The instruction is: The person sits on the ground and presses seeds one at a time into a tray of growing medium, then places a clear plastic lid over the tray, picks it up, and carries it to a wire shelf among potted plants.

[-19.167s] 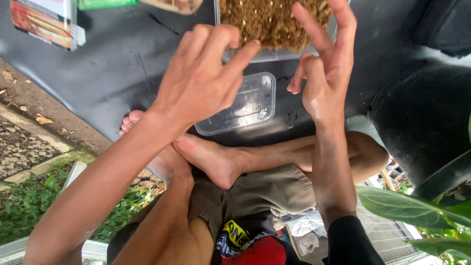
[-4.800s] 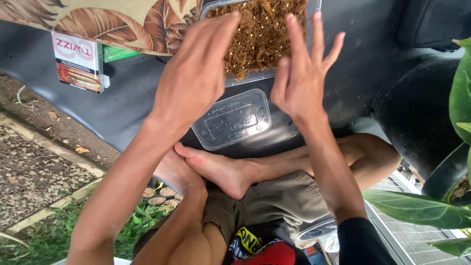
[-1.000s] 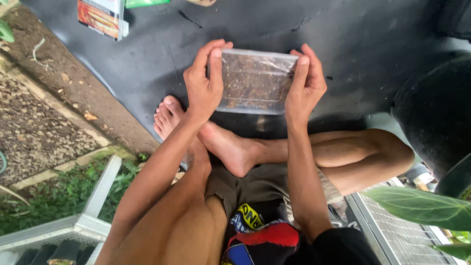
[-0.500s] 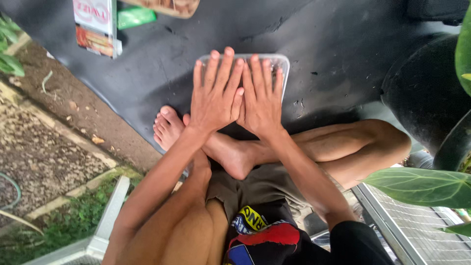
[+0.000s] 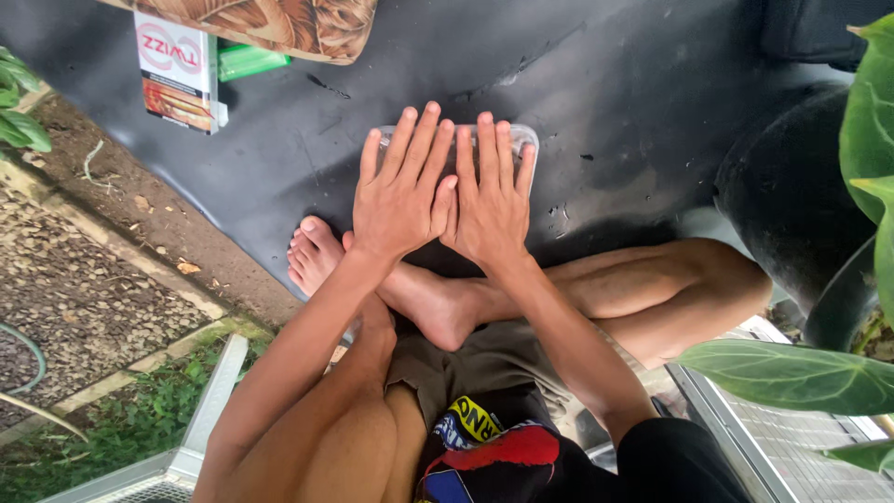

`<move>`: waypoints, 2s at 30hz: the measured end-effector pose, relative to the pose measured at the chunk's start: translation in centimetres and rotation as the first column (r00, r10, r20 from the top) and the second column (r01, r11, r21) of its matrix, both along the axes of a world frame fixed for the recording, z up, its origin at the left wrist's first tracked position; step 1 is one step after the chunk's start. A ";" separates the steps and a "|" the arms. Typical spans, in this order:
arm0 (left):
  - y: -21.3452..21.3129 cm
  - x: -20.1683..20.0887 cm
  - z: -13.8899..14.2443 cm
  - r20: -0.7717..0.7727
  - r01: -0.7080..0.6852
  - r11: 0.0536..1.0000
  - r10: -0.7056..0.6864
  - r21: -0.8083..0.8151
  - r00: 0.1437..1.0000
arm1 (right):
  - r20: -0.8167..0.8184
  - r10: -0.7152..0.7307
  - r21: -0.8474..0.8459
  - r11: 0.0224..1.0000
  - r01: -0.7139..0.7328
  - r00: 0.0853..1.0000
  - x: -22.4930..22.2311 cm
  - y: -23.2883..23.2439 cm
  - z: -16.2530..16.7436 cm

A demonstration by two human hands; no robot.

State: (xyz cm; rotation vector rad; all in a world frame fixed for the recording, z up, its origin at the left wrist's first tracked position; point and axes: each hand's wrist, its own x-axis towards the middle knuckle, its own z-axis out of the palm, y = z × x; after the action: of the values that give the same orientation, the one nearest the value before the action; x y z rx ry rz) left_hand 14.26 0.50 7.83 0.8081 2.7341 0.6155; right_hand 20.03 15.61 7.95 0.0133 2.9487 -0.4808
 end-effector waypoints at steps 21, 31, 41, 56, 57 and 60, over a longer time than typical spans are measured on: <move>-0.3 0.4 0.0 0.093 0.015 0.997 -0.022 0.071 0.995 | -0.053 0.007 -0.051 0.999 -0.009 0.999 -0.5 1.3 0.6; 0.3 0.1 0.4 0.064 -0.122 0.985 0.115 0.118 0.991 | -0.021 -0.171 -0.206 0.965 0.163 0.985 -1.2 1.5 1.9; -0.5 -1.5 -0.7 0.236 -0.372 0.872 0.308 0.318 0.922 | -0.058 -0.274 -0.410 0.883 0.228 0.960 -3.7 3.5 1.7; -1.1 -0.3 -1.3 0.610 -0.795 0.505 0.526 0.336 0.592 | 0.143 -0.614 -0.586 0.579 0.567 0.776 -2.3 3.3 -0.3; -0.8 -0.3 -1.0 0.666 -0.830 0.450 0.511 0.331 0.543 | 0.177 -0.613 -0.637 0.525 0.564 0.770 -2.3 3.4 -0.1; -1.0 -0.6 -0.1 0.474 -0.659 0.520 0.458 0.543 0.752 | 0.323 -0.608 -0.756 0.295 0.585 0.725 -1.7 3.6 0.4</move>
State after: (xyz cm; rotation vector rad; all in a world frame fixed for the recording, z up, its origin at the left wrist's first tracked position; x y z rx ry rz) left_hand 13.71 -0.52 7.75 -0.1604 2.4256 1.8108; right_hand 18.32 19.23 8.39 1.0443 2.2632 -1.9392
